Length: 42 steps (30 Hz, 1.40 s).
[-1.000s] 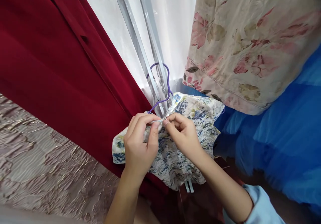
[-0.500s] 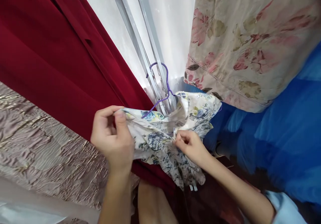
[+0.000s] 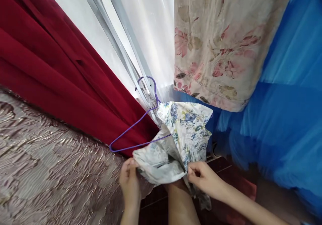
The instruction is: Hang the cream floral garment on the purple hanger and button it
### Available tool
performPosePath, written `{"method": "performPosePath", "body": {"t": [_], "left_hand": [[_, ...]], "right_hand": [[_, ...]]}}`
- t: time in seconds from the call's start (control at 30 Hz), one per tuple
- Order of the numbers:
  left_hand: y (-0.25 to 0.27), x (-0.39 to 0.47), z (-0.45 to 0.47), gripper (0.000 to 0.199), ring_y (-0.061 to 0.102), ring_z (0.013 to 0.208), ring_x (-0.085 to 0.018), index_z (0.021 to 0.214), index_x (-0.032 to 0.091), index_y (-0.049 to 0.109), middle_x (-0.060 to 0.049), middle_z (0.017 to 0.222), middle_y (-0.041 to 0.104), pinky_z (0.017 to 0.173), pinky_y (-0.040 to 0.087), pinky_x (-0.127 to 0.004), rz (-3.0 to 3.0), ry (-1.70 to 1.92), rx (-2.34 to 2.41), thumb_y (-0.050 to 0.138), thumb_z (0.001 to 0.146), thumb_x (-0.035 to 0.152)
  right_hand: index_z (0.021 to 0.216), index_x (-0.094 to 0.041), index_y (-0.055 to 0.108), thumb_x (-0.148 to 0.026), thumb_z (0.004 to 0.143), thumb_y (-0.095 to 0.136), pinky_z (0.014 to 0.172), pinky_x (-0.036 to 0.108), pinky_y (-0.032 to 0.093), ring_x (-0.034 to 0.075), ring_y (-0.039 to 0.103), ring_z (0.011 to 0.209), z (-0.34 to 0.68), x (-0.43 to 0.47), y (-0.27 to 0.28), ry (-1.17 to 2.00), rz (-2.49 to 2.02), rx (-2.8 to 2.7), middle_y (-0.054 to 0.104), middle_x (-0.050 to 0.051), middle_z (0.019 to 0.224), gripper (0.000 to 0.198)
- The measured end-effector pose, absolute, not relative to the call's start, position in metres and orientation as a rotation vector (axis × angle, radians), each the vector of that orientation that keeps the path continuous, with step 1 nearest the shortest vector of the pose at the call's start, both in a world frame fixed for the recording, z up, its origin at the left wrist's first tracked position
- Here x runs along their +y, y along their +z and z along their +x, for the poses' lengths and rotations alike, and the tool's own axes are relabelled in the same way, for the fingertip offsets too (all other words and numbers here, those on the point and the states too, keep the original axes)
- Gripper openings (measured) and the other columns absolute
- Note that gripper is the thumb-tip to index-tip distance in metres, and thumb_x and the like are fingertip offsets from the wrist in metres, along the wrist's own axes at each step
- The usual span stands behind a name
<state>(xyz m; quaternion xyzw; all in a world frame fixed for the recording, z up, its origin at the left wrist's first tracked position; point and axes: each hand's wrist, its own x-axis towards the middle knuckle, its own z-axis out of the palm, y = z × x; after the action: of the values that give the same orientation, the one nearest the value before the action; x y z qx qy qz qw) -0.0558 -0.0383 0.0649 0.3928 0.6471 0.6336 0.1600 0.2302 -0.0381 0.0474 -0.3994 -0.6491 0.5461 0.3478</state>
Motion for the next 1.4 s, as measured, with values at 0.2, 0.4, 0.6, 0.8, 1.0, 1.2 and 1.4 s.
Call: {"method": "performPosePath", "body": {"t": [0.2,0.4,0.6,0.8,1.0,1.2,1.4], "left_hand": [[0.061,-0.049,0.027,0.022,0.067,0.085,-0.021,0.093,0.019,0.067,-0.005,0.089,0.07,0.079,0.053,-0.03,1.734,1.447,1.571,0.056,0.095,0.039],[0.093,-0.045,0.095,0.017,0.068,0.08,-0.017,0.101,0.021,0.063,-0.004,0.089,0.07,0.074,0.053,-0.026,2.04,1.327,1.221,0.047,0.1,0.025],[0.101,-0.047,0.115,0.016,0.069,0.081,-0.015,0.104,0.024,0.062,-0.002,0.092,0.072,0.077,0.051,-0.026,2.226,1.15,1.028,0.047,0.1,0.018],[0.092,-0.047,0.116,0.016,0.065,0.084,-0.016,0.104,0.023,0.061,-0.003,0.093,0.068,0.076,0.046,-0.027,2.123,1.081,1.043,0.045,0.102,0.022],[0.071,-0.061,0.107,0.031,0.047,0.074,-0.013,0.11,0.022,0.052,-0.001,0.087,0.051,0.068,0.037,-0.025,1.44,0.917,0.859,0.05,0.099,0.051],[0.037,-0.078,0.089,0.045,0.049,0.084,-0.013,0.107,0.024,0.052,-0.002,0.1,0.053,0.076,0.035,-0.024,1.081,0.992,0.601,0.073,0.084,0.055],[0.012,-0.087,0.051,0.05,0.059,0.097,-0.022,0.114,0.017,0.064,-0.008,0.104,0.066,0.085,0.042,-0.03,1.121,0.803,0.76,0.076,0.081,0.052]], "right_hand": [[0.064,-0.02,0.047,-0.013,0.078,0.05,0.056,0.025,0.028,0.012,0.046,0.057,0.267,-0.025,0.046,1.075,-1.292,-1.906,0.05,-0.004,0.057,0.016],[0.067,-0.021,0.05,-0.019,0.082,0.05,0.06,0.028,0.034,0.018,0.056,0.063,0.3,-0.006,0.02,0.928,-1.627,-1.867,0.06,0.0,0.063,0.015],[0.126,-0.022,0.058,-0.044,0.098,0.047,0.093,0.04,0.047,0.029,0.062,0.108,0.313,-0.033,0.038,0.886,-1.429,-1.674,0.066,0.012,0.122,0.037],[0.119,-0.021,0.07,-0.047,0.092,0.063,0.102,0.04,0.047,0.03,0.062,0.113,0.304,-0.062,0.09,1.557,-0.886,-1.883,0.069,0.01,0.12,0.038],[0.088,-0.015,0.07,-0.039,0.088,0.069,0.071,0.028,0.048,0.02,0.06,0.081,0.296,-0.064,0.077,1.625,-1.037,-1.877,0.068,0.004,0.086,0.024],[0.092,-0.014,0.072,-0.044,0.094,0.063,0.079,0.03,0.049,0.021,0.061,0.086,0.3,-0.064,0.078,1.766,-0.843,-1.686,0.067,0.006,0.089,0.031],[0.099,-0.014,0.071,-0.049,0.097,0.058,0.076,0.032,0.053,0.019,0.062,0.075,0.294,-0.052,0.074,1.862,-0.771,-1.286,0.068,0.006,0.084,0.037]]}}
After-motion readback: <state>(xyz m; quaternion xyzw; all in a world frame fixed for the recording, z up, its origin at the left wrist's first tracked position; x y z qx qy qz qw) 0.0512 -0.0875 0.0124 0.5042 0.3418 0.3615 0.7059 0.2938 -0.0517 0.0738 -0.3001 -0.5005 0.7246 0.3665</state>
